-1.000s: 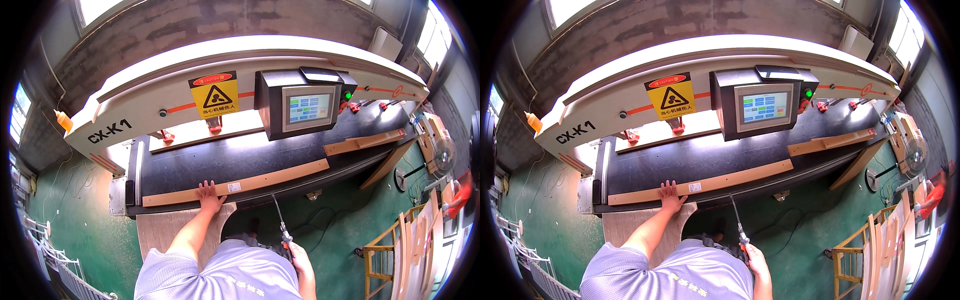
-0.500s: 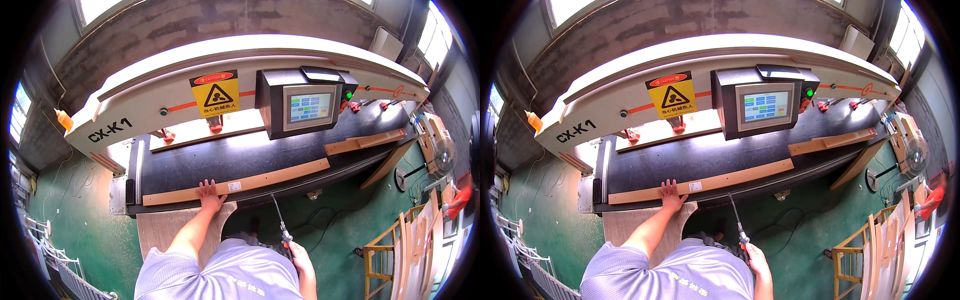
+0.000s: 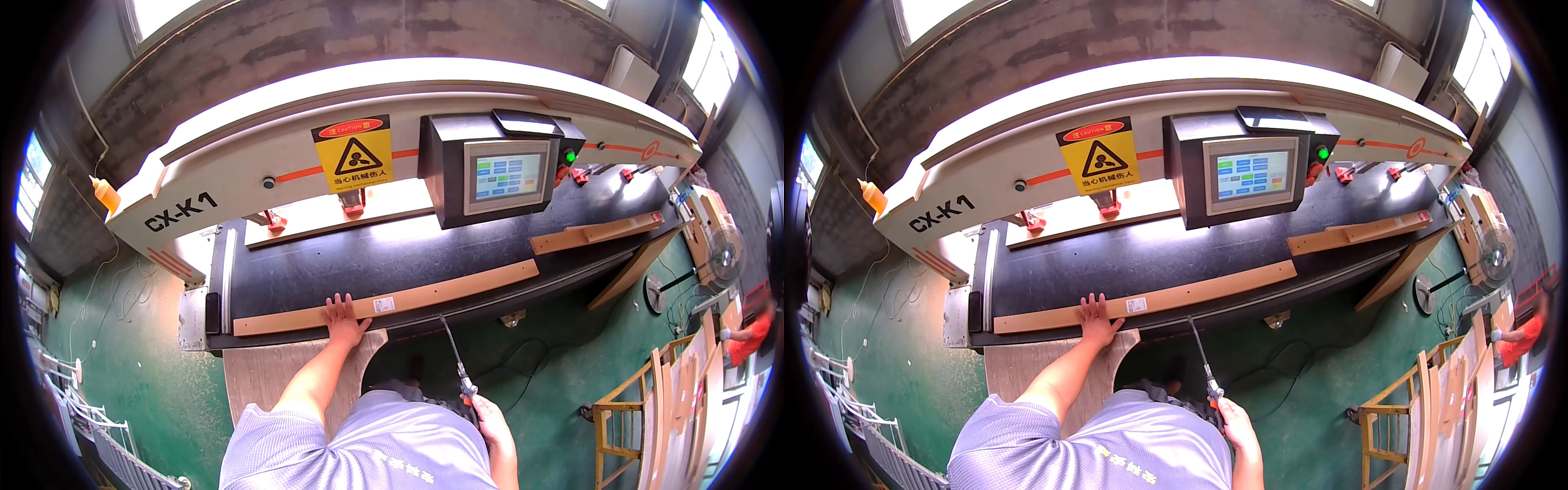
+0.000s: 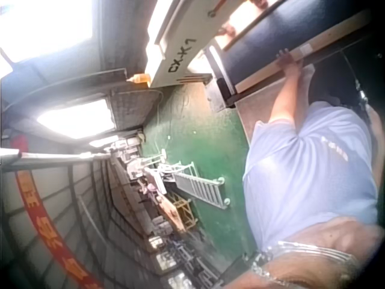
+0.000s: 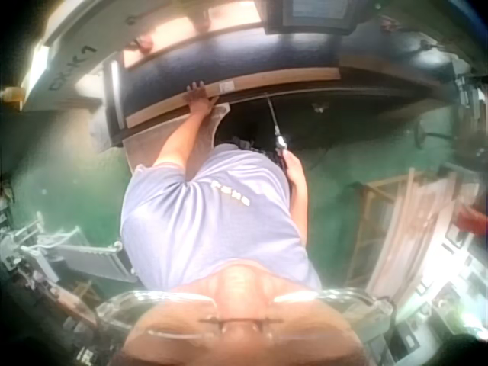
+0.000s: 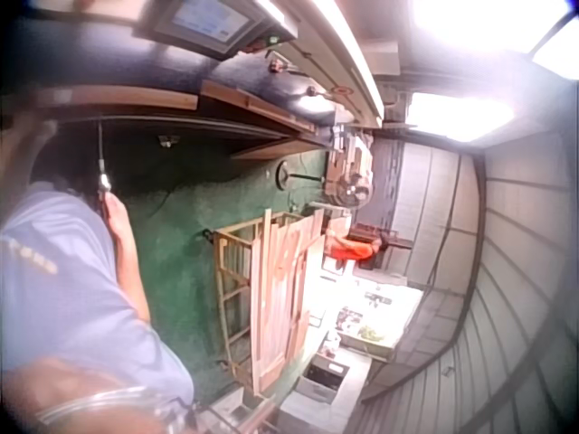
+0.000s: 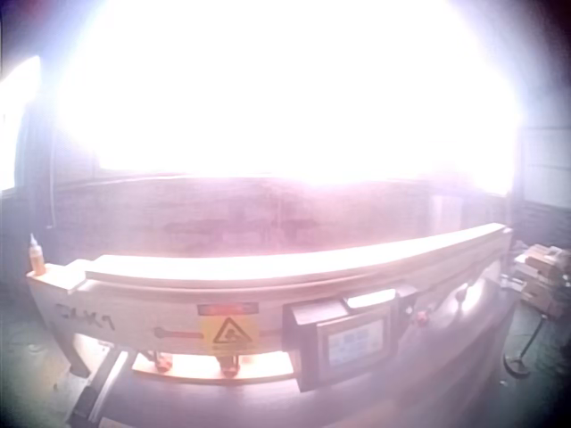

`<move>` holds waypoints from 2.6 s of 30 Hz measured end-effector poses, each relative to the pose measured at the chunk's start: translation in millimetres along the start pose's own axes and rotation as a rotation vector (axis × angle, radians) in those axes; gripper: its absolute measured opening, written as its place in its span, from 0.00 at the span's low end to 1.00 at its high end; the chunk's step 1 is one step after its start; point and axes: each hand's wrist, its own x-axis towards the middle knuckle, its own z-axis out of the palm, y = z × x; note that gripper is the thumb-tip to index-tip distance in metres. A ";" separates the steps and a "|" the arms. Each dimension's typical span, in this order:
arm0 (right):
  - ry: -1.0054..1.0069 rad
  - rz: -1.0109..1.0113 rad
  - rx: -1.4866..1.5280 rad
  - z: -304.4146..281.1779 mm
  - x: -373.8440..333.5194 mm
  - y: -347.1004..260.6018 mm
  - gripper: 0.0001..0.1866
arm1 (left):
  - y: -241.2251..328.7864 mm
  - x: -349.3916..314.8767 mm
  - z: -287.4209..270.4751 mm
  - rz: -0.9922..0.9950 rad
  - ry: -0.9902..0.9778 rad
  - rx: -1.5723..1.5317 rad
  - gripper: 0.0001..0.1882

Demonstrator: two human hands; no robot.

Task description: The person positions wooden boards onto a large machine, operates a digital interface on the machine, and cleans the work surfaces with a hand-held air nozzle.

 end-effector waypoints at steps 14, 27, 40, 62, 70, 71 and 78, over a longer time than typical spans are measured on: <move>-0.024 0.002 0.004 -0.7 2.6 -0.5 0.20 | 0.1 -2.3 -2.1 0.002 0.011 -0.007 0.58; -0.024 0.103 0.046 -4.2 5.4 -3.3 0.21 | -5.5 1.2 12.8 0.017 0.075 0.012 0.58; -0.028 0.158 0.044 -6.4 9.7 -4.6 0.22 | 22.8 22.1 -3.0 0.075 0.125 -0.032 0.57; 0.227 0.246 0.074 5.6 23.7 -77.9 0.21 | 223.8 390.9 -71.2 0.418 0.406 -0.213 0.22; 0.032 0.304 0.021 -9.6 65.2 -78.8 0.22 | 205.4 368.4 -66.5 0.359 0.317 -0.202 0.25; 0.036 0.318 0.014 -5.8 68.1 -79.9 0.21 | 199.4 370.6 -69.6 0.342 0.293 -0.224 0.26; 0.066 0.331 0.032 -0.6 68.6 -85.7 0.20 | 164.1 395.7 -92.4 0.234 0.165 -0.413 0.29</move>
